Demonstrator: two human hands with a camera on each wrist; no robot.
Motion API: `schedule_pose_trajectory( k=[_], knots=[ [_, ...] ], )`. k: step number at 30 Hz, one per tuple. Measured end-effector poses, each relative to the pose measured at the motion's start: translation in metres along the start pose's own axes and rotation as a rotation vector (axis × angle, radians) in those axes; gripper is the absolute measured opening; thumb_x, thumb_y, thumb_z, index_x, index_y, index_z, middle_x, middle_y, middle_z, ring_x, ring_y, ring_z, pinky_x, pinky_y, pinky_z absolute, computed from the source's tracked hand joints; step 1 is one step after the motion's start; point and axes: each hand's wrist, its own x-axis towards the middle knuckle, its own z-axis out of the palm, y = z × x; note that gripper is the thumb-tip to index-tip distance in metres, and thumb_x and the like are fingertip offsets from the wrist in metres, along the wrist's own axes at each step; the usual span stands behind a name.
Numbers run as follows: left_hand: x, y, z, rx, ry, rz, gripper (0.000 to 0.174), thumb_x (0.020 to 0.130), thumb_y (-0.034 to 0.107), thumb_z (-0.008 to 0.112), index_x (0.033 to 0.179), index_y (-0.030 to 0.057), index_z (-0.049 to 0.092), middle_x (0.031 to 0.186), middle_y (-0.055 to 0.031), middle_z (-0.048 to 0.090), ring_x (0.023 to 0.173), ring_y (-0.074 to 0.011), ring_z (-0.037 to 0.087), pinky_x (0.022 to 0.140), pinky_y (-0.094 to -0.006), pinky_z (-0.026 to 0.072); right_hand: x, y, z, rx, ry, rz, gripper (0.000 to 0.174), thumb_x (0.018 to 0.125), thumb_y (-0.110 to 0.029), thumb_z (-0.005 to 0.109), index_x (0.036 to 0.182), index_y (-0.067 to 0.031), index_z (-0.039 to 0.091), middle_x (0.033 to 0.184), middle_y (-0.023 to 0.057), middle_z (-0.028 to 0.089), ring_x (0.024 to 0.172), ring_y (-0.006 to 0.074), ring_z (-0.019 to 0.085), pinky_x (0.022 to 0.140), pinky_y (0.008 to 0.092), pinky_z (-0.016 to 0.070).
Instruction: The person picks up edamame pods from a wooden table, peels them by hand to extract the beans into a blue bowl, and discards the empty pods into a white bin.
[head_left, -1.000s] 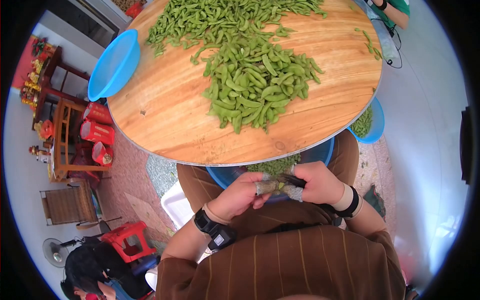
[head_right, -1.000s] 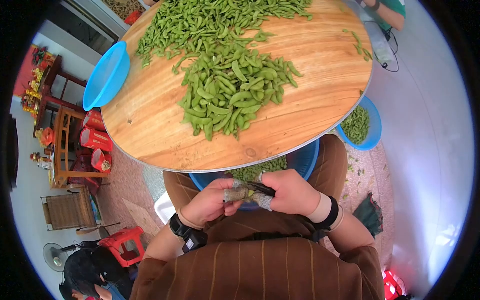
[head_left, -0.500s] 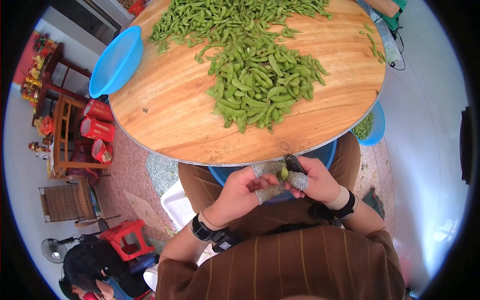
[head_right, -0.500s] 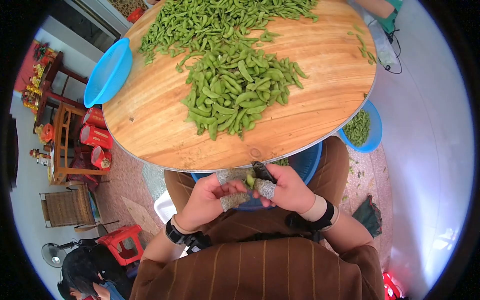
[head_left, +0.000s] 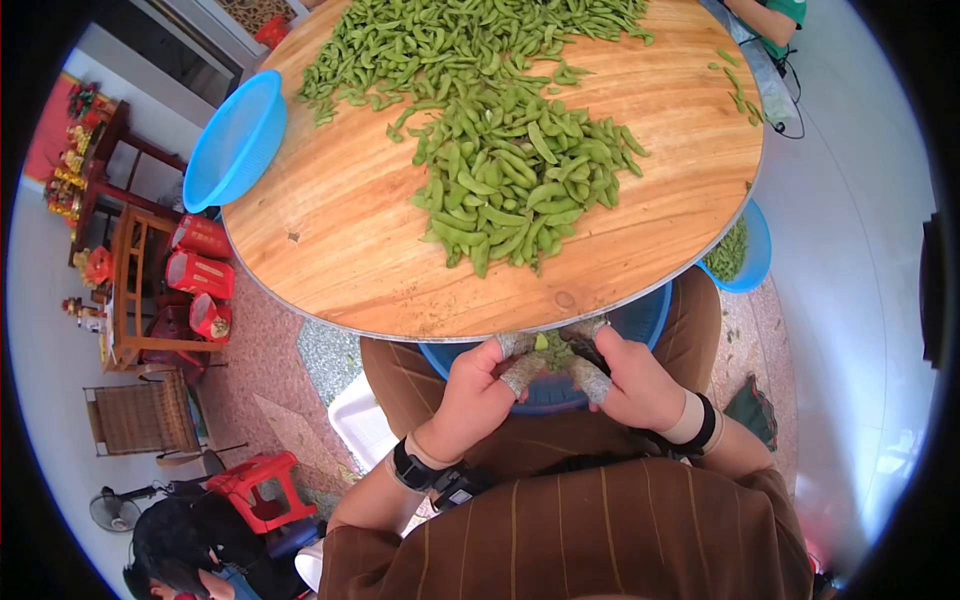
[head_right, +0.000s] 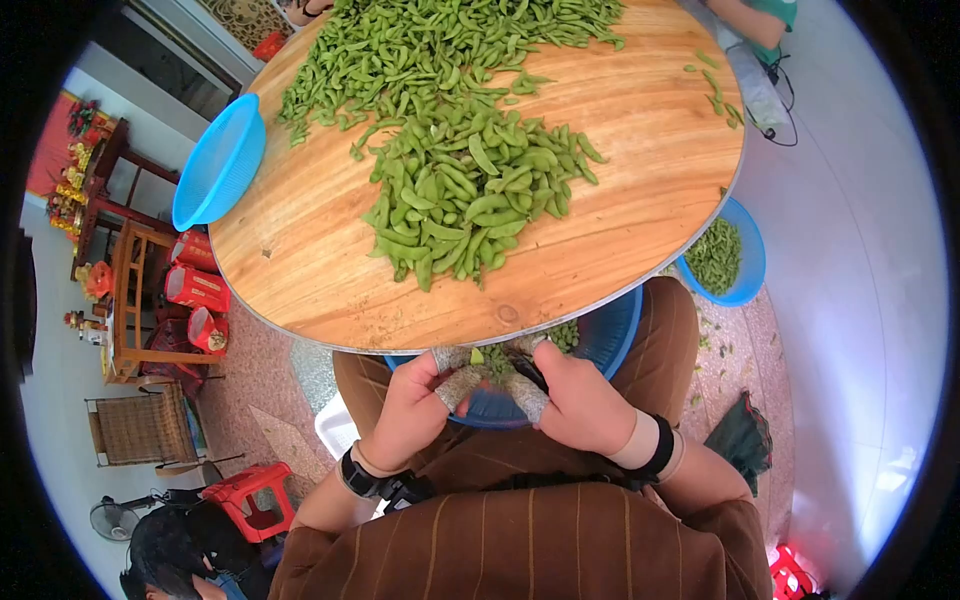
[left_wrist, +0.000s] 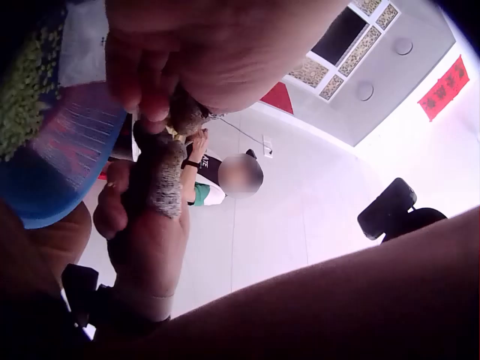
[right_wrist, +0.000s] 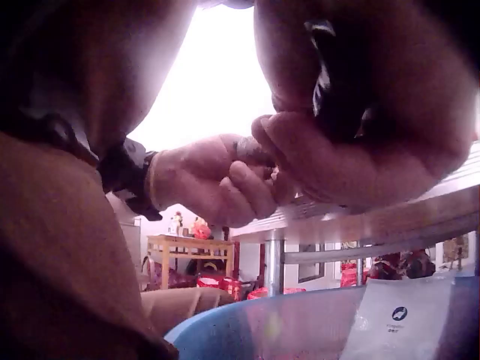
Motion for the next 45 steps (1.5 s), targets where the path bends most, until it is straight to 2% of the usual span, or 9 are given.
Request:
schedule_pose_trajectory(
  k=[19, 28, 31, 33, 34, 36, 39, 42, 45],
  knots=[
    [-0.001, -0.007, 0.003, 0.239, 0.017, 0.108, 0.018, 0.089, 0.003, 0.057, 0.106, 0.0, 0.06, 0.087, 0.0018, 0.06, 0.074, -0.0054, 0.051, 0.064, -0.0214, 0.043, -0.003, -0.013, -0.012, 0.587, -0.331, 0.26, 0.035, 0.092, -0.01, 0.042, 0.127, -0.0075, 0.044, 0.077, 0.0005, 0.058, 0.052, 0.0048, 0.05, 0.045, 0.0193, 0.0409],
    [0.0, -0.005, -0.005, 0.798, 0.06, 0.485, 0.016, 0.089, 0.003, 0.056, 0.102, 0.0036, 0.065, 0.087, -0.0015, 0.062, 0.074, -0.0133, 0.059, 0.067, -0.026, 0.0472, 0.0, -0.004, -0.002, 0.571, -0.308, 0.25, 0.028, 0.092, -0.009, 0.044, 0.119, -0.0078, 0.05, 0.073, -0.0019, 0.054, 0.052, 0.0038, 0.046, 0.045, 0.0196, 0.0376],
    [0.0, -0.01, -0.009, 0.424, -0.038, 0.253, 0.015, 0.09, 0.006, 0.056, 0.103, 0.002, 0.062, 0.083, -0.0037, 0.06, 0.066, -0.0134, 0.055, 0.06, -0.0266, 0.0448, -0.001, -0.001, 0.002, 0.538, -0.288, 0.221, 0.032, 0.092, -0.008, 0.044, 0.123, -0.0083, 0.051, 0.073, -0.0037, 0.052, 0.055, 0.0027, 0.046, 0.047, 0.0196, 0.0377],
    [0.001, -0.025, -0.019, -0.831, -0.354, -0.336, 0.02, 0.09, 0.013, 0.058, 0.104, 0.0001, 0.059, 0.08, -0.0078, 0.059, 0.06, -0.0119, 0.049, 0.056, -0.0277, 0.0417, -0.004, 0.005, 0.005, 0.595, -0.282, 0.077, 0.041, 0.09, -0.007, 0.049, 0.132, -0.0085, 0.047, 0.071, 0.0005, 0.056, 0.053, 0.0077, 0.05, 0.047, 0.022, 0.0392],
    [0.0, -0.028, -0.015, -0.881, -0.415, -0.306, 0.026, 0.091, 0.021, 0.057, 0.105, -0.0012, 0.056, 0.078, -0.0056, 0.057, 0.057, -0.0067, 0.043, 0.053, -0.0234, 0.0363, -0.001, 0.014, 0.009, 0.591, -0.29, 0.082, 0.041, 0.09, -0.007, 0.049, 0.132, -0.0085, 0.047, 0.071, 0.0005, 0.056, 0.053, 0.0077, 0.05, 0.047, 0.022, 0.0392],
    [0.003, -0.042, -0.015, -0.93, -0.379, -0.335, 0.024, 0.091, 0.019, 0.057, 0.104, -0.0008, 0.057, 0.076, -0.0051, 0.057, 0.056, -0.0069, 0.043, 0.052, -0.023, 0.0364, 0.005, 0.035, 0.017, 0.016, -0.056, -0.449, 0.046, 0.085, -0.004, 0.054, 0.131, -0.0073, 0.05, 0.075, 0.0095, 0.061, 0.062, 0.02, 0.06, 0.057, 0.0285, 0.0467],
    [0.007, -0.053, -0.022, -0.791, -0.248, -0.395, 0.019, 0.092, 0.016, 0.056, 0.102, 0.0005, 0.058, 0.075, -0.0041, 0.056, 0.056, -0.007, 0.044, 0.051, -0.0221, 0.0364, 0.006, 0.038, 0.01, -0.346, -0.125, -0.34, 0.045, 0.078, -0.004, 0.058, 0.124, -0.0072, 0.053, 0.085, 0.0177, 0.062, 0.07, 0.036, 0.061, 0.062, 0.0351, 0.0501],
    [0.006, -0.054, -0.023, -0.424, -0.122, -0.368, 0.015, 0.091, 0.015, 0.057, 0.099, 0.0021, 0.059, 0.075, -0.0032, 0.057, 0.056, -0.0073, 0.044, 0.052, -0.0214, 0.0371, -0.002, 0.046, 0.015, -0.154, -0.092, -0.069, 0.028, 0.079, -0.01, 0.061, 0.106, -0.0045, 0.058, 0.082, 0.0187, 0.063, 0.075, 0.0401, 0.061, 0.063, 0.0388, 0.0501],
    [0.004, -0.049, -0.025, -0.113, -0.105, -0.264, 0.014, 0.091, 0.013, 0.057, 0.1, 0.0029, 0.06, 0.076, -0.0012, 0.057, 0.059, -0.0063, 0.046, 0.053, -0.0208, 0.0385, 0.001, 0.04, 0.013, -0.112, -0.113, -0.002, 0.022, 0.08, -0.012, 0.064, 0.099, -0.0015, 0.058, 0.08, 0.0164, 0.063, 0.073, 0.0318, 0.063, 0.065, 0.0314, 0.049]
  ],
)
